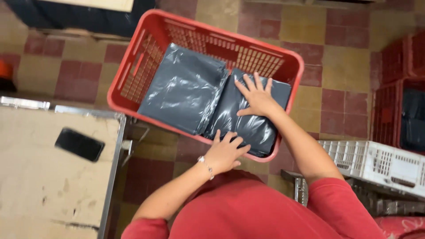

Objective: Picking up plastic bags from a conveyor belt, folding them into neat rectangles, and placing them into a red plastic crate.

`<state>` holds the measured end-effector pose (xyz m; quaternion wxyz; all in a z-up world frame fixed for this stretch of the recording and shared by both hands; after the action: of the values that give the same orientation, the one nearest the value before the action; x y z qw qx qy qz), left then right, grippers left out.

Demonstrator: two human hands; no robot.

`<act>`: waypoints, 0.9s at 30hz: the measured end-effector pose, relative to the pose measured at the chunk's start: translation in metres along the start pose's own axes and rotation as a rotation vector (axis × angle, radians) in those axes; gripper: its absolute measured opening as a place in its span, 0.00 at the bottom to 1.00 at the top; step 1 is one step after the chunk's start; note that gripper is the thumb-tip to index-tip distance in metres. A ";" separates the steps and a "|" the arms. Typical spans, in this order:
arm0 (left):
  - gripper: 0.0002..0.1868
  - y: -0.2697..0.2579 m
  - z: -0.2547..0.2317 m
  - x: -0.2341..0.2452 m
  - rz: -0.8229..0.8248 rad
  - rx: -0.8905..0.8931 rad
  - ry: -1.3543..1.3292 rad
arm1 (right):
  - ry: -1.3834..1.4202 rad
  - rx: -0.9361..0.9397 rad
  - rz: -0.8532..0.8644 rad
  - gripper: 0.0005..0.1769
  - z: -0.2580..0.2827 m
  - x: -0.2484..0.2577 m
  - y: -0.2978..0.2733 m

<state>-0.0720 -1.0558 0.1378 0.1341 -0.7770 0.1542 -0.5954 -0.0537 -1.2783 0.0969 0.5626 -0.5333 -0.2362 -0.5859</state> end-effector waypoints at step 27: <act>0.11 -0.344 -0.007 -0.199 -0.534 0.830 -0.414 | 0.248 0.862 -0.549 0.14 0.333 0.005 -0.122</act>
<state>-0.1002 -0.6615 0.0986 0.3016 -0.7720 -0.3269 -0.4541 -0.0438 -0.9571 0.2470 0.5804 -0.0987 -0.5185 -0.6201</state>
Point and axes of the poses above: each hand's wrist, its own y-axis towards the middle knuckle, its own x-axis out of the back of the hand, z = x × y, the point moved 4 cm from there along y, towards the middle knuckle, and after that the axes turned 5 degrees about y, right-handed, at the moved point
